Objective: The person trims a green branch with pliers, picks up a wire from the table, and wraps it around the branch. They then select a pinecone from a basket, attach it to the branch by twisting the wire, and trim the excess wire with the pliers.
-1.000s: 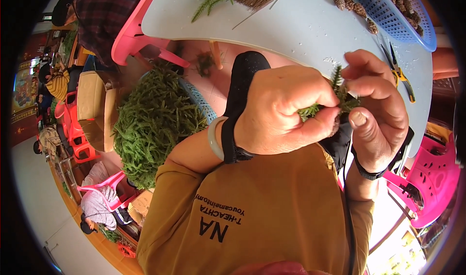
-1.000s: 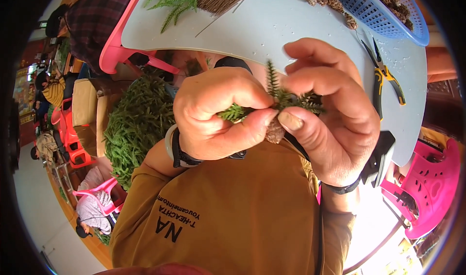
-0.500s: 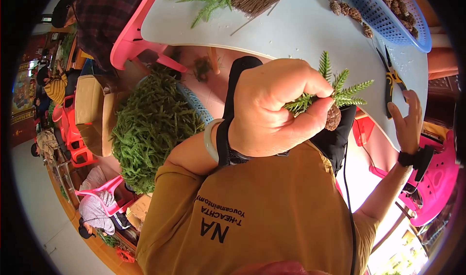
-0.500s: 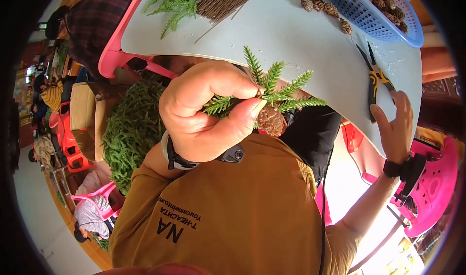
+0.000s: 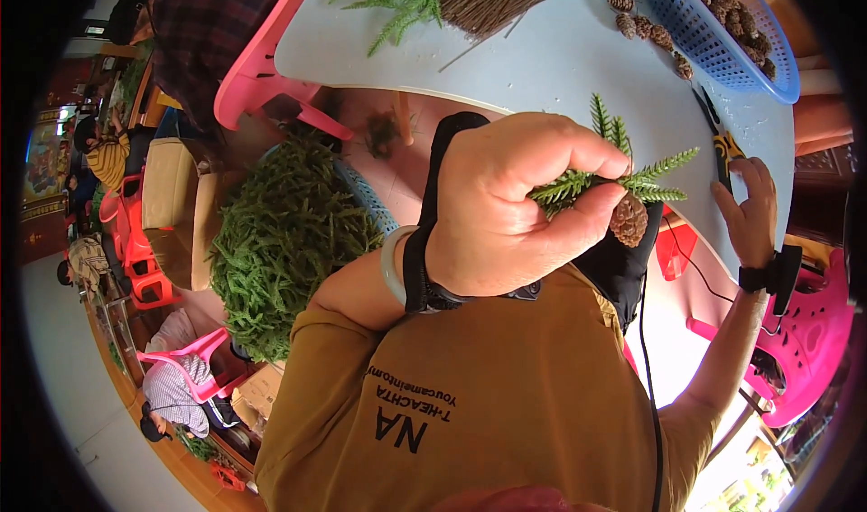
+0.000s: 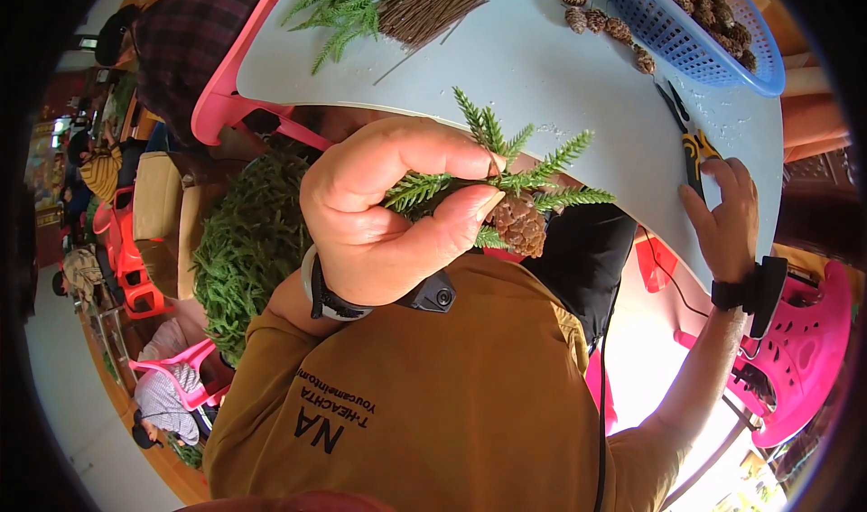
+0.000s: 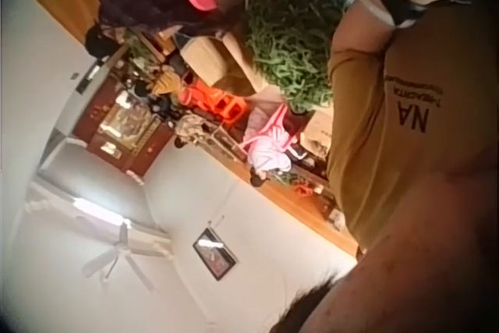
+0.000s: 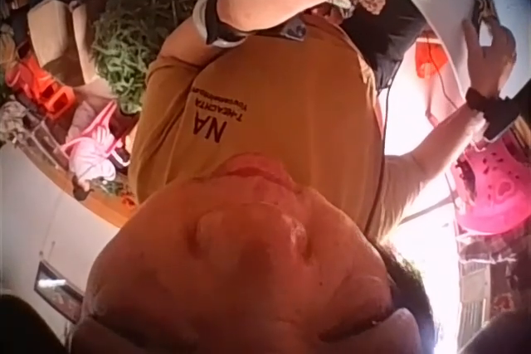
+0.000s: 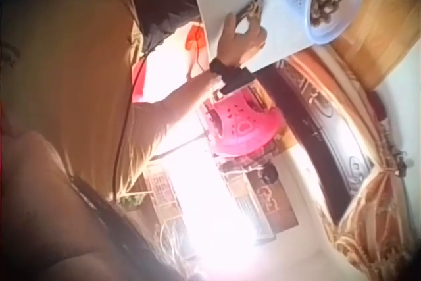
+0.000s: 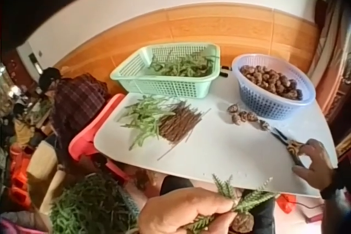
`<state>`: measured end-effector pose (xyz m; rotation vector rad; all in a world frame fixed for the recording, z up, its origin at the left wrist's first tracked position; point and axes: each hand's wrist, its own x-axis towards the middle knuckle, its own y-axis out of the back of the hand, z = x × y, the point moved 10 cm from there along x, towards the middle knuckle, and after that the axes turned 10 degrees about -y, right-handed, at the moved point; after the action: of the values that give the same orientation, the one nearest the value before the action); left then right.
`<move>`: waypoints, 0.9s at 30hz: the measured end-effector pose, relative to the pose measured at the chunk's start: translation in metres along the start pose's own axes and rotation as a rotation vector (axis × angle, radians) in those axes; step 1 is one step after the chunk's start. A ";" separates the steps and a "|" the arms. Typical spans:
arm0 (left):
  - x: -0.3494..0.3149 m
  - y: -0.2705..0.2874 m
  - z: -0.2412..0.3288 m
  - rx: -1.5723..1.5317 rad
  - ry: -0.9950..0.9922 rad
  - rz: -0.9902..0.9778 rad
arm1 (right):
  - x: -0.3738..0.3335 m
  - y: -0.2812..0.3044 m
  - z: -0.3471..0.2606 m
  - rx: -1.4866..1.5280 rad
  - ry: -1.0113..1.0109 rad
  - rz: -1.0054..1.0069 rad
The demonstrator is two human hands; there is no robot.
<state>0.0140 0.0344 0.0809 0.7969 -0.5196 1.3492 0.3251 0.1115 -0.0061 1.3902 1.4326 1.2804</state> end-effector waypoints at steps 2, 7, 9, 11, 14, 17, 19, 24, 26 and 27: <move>-0.002 0.002 0.000 0.002 0.008 -0.005 | -0.002 0.001 -0.001 0.032 -0.033 -0.035; -0.004 0.006 -0.006 0.031 -0.010 0.005 | -0.006 0.010 -0.033 -0.111 0.090 0.024; -0.005 0.007 -0.008 0.068 -0.028 0.023 | -0.009 0.010 -0.022 0.098 -0.051 -0.029; -0.007 0.010 -0.012 0.067 -0.028 0.043 | -0.020 0.015 -0.024 0.203 -0.122 -0.060; -0.008 0.012 -0.018 0.054 -0.033 0.079 | -0.046 0.051 -0.063 0.447 -0.070 0.080; -0.009 0.013 -0.020 0.045 -0.037 0.094 | -0.065 0.072 -0.110 0.614 0.084 0.123; -0.011 0.014 -0.021 0.052 -0.039 0.093 | -0.073 0.070 -0.130 0.692 0.075 0.099; -0.015 0.012 -0.019 0.021 -0.075 0.074 | -0.075 0.066 -0.152 0.626 0.182 0.006; -0.016 0.012 -0.016 0.009 -0.087 0.066 | -0.075 0.063 -0.154 0.615 0.182 0.005; -0.016 0.012 -0.015 0.025 -0.092 0.060 | -0.076 0.061 -0.155 0.603 0.181 0.006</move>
<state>-0.0021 0.0353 0.0619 0.8728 -0.6043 1.3813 0.1993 0.0078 0.0770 1.6854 2.0537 1.0352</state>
